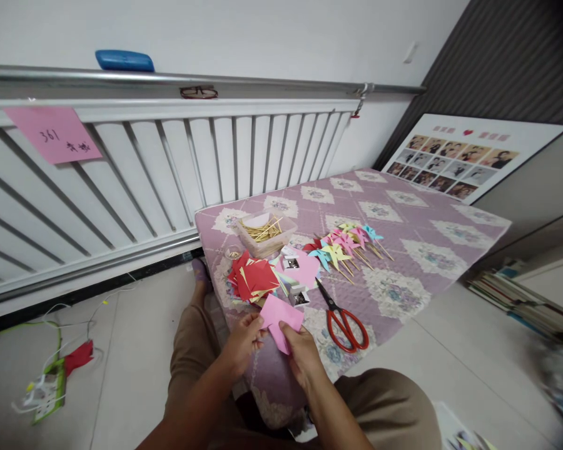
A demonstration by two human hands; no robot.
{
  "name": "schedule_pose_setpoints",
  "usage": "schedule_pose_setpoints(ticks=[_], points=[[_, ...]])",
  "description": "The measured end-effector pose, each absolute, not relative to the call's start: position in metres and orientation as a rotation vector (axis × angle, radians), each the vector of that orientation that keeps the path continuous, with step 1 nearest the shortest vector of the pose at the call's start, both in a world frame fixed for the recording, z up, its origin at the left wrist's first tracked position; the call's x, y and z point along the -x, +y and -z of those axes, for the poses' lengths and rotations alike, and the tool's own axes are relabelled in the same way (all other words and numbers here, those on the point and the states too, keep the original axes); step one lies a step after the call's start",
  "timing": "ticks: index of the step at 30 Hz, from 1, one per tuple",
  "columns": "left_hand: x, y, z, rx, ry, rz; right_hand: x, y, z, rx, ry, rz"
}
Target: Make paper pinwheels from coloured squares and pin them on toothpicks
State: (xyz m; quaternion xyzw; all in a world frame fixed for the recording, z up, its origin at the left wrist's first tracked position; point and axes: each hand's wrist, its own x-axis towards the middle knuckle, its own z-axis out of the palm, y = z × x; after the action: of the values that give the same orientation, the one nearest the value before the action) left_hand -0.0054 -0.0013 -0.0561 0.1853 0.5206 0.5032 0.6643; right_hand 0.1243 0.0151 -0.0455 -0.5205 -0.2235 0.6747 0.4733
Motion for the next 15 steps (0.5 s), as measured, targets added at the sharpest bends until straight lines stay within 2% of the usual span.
schedule_pose_setpoints(ticks=[8, 15], points=[[-0.029, -0.015, 0.056, -0.281, 1.109, -1.28, -0.117, 0.013, 0.046, 1.255, -0.471, -1.599], [-0.035, 0.001, 0.043, -0.189, 1.263, -1.329, -0.111, 0.013, 0.041, 1.247, -0.51, -1.569]])
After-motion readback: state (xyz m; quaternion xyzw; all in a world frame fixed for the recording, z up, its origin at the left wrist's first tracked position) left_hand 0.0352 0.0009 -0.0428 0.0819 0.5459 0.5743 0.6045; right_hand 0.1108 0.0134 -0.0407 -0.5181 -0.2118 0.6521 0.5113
